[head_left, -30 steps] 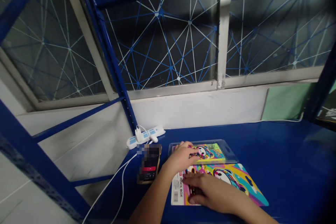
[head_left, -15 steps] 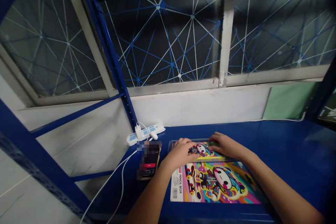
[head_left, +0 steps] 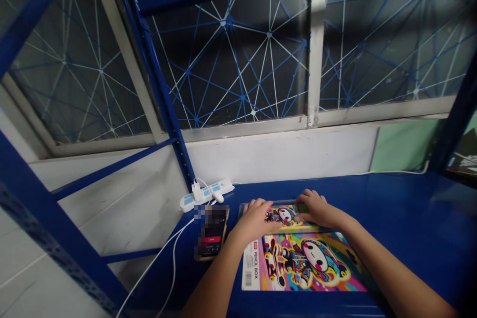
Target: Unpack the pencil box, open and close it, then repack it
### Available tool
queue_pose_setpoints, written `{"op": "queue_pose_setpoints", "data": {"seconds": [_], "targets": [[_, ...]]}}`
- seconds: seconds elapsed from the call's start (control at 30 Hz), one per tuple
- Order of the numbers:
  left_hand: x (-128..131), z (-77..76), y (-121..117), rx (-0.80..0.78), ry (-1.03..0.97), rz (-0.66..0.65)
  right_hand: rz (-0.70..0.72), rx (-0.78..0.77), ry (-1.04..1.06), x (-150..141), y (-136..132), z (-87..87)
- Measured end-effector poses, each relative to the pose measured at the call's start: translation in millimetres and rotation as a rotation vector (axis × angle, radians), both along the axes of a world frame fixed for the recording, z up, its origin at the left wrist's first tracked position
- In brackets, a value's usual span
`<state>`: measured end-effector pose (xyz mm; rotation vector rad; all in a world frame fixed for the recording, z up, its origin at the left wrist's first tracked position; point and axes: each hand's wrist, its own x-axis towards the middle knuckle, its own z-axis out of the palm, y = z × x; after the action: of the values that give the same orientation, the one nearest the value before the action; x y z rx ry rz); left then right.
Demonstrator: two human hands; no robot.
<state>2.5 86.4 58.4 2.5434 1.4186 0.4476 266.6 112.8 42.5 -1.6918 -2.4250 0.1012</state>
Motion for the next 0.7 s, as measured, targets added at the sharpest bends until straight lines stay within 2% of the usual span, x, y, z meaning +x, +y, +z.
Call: {"op": "queue_pose_setpoints", "data": {"seconds": [0.2,0.47,0.7], "targets": [[-1.2,-0.6,1.9,0.03,0.028,0.05,0.008,0.067,0.025,-3.7,-2.6,-2.4],[-2.7,1.8,-0.2,0.061,0.033,0.042,0.01,0.103,0.107,-8.6,2.6,-8.3],[-3.2,4.9,1.4,0.148,0.01,0.057,0.169,0.152,0.332,-1.9,-11.5,13.7]]}}
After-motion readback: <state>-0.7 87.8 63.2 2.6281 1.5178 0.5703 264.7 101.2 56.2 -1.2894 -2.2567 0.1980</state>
